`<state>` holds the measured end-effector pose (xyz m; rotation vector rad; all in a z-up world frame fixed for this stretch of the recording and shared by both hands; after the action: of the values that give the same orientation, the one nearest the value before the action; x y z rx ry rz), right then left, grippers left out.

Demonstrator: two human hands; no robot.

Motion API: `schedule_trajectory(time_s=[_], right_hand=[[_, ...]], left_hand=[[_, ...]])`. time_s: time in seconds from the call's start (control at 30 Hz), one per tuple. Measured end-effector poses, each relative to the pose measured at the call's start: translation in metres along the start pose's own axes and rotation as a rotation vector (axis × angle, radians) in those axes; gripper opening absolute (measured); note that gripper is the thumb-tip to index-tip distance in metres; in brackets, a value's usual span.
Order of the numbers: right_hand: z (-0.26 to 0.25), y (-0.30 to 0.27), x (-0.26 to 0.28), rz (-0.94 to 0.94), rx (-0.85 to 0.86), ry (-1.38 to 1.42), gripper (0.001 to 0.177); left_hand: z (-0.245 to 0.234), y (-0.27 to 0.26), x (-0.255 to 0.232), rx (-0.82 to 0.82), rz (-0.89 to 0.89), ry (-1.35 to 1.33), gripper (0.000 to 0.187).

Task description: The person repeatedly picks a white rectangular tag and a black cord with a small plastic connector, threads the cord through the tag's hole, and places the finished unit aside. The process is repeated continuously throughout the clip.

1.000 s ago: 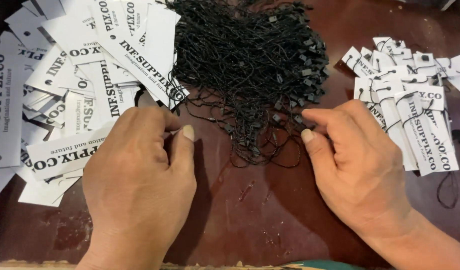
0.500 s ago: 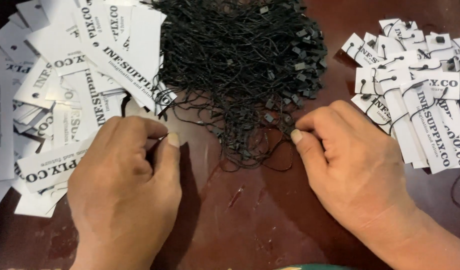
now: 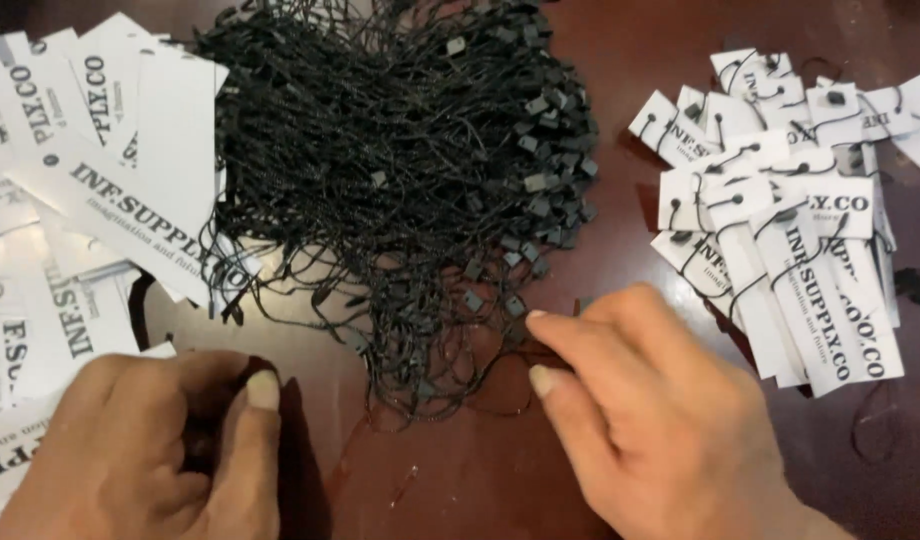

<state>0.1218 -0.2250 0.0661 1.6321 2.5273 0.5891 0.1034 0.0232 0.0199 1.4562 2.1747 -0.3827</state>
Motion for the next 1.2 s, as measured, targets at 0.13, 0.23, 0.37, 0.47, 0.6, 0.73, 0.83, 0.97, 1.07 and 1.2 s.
schedule_trajectory(time_s=[0.13, 0.23, 0.37, 0.47, 0.6, 0.73, 0.83, 0.97, 1.07, 1.2], right_hand=[[0.004, 0.002, 0.009, -0.06, 0.01, -0.067, 0.023], [0.014, -0.003, 0.009, -0.073, 0.068, -0.126, 0.016], [-0.003, -0.011, 0.004, 0.021, -0.043, -0.034, 0.01], [-0.007, -0.021, 0.01, 0.024, -0.067, -0.133, 0.016], [0.0, -0.023, 0.014, 0.042, -0.005, -0.176, 0.017], [0.001, -0.016, 0.012, 0.072, 0.03, -0.141, 0.01], [0.007, -0.021, -0.007, 0.177, 0.082, -0.121, 0.018], [0.004, -0.031, -0.025, 0.264, 0.037, -0.013, 0.018], [0.001, -0.039, -0.037, 0.414, 0.02, 0.064, 0.014], [0.002, -0.043, -0.047, 0.548, 0.009, 0.18, 0.011]], left_hand=[[0.01, 0.002, 0.019, 0.133, -0.114, 0.024, 0.033], [-0.005, 0.0, 0.008, -0.037, -0.018, -0.053, 0.022], [0.011, 0.002, -0.003, 0.15, 0.102, -0.032, 0.033], [0.008, -0.013, -0.04, 0.104, 0.436, -0.144, 0.033], [-0.009, -0.062, -0.078, -0.046, 1.017, -0.311, 0.034], [0.029, -0.075, -0.094, 0.153, 1.06, -0.211, 0.076], [0.038, -0.069, -0.092, 0.194, 0.986, -0.157, 0.073], [0.028, -0.066, -0.086, 0.041, 0.948, -0.132, 0.06], [0.025, -0.065, -0.084, 0.03, 0.903, -0.122, 0.053], [0.018, -0.061, -0.08, -0.065, 0.849, -0.057, 0.059]])
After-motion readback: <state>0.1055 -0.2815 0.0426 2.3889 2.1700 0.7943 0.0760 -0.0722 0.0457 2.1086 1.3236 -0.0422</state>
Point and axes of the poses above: each hand's wrist, its own y-axis towards the middle knuckle, its own z-axis out of the palm, x = y × z, the point moved 10 cm from there along y, towards the middle knuckle, and after that the axes turned 10 degrees about -y, right-handed, at the moved point
